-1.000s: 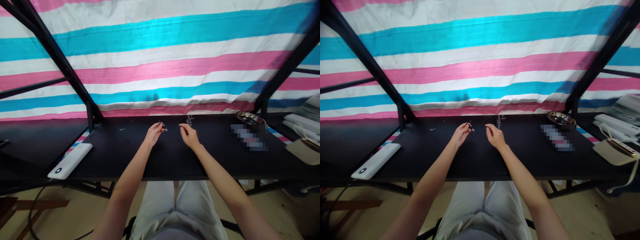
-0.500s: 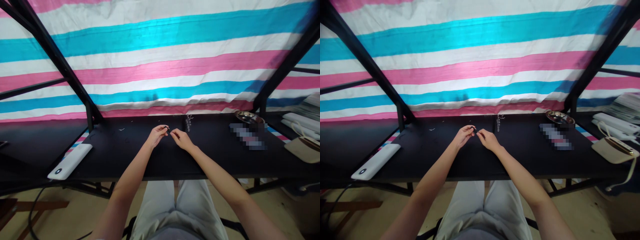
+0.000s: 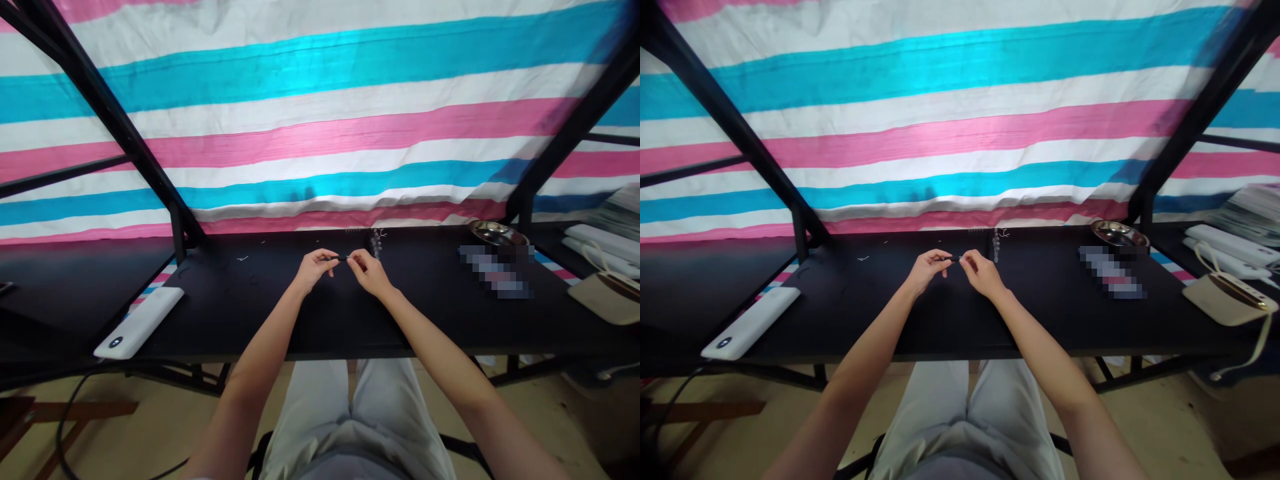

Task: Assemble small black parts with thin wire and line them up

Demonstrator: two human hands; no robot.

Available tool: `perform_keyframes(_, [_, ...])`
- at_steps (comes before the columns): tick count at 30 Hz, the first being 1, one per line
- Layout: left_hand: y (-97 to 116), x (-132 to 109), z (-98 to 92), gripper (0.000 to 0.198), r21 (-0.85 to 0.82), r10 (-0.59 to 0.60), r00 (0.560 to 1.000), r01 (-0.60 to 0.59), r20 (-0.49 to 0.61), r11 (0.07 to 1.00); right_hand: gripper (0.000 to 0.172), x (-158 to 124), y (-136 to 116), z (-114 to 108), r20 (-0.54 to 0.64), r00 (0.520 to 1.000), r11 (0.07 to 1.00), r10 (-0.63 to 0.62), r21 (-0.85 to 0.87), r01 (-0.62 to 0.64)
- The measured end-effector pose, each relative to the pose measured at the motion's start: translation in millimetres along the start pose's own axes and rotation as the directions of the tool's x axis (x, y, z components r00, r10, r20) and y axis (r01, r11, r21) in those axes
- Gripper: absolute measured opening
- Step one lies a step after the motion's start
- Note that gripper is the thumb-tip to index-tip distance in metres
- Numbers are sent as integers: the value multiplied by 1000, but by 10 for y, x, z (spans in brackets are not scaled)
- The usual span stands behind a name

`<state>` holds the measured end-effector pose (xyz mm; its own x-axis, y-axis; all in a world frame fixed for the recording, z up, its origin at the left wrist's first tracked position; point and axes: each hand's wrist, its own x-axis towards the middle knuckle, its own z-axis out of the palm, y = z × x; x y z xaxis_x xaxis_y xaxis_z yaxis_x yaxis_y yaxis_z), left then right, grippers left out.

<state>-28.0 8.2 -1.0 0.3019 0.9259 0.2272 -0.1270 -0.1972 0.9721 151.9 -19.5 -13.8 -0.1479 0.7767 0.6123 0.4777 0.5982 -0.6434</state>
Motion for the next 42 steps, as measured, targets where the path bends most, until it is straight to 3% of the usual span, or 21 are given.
perform_keyframes(6, [-5,-21,31,27,138,6,999,-1,-38,990,24,23,-26,-5,39,998,998,56,-2,-56])
perform_keyframes(12, [-36,0,42,26,195,47,994,-27,-98,980,23,30,-67,-10,49,998,998,35,40,-37])
perform_keyframes(23, [-2,-41,57,22,326,122,992,-107,-26,939,25,23,-62,-40,16,999,998,28,49,-29])
perform_keyframes(31, [69,-99,64,22,495,291,956,-261,16,829,28,-18,-153,-75,-27,1000,999,7,32,-6])
perform_keyframes(38, [122,-123,60,32,522,300,946,-317,120,792,26,-33,-161,-57,-1,999,998,-53,22,53])
perform_keyframes(42, [118,-132,104,40,465,224,971,-234,78,854,26,-44,-133,-56,6,996,996,-91,-5,91])
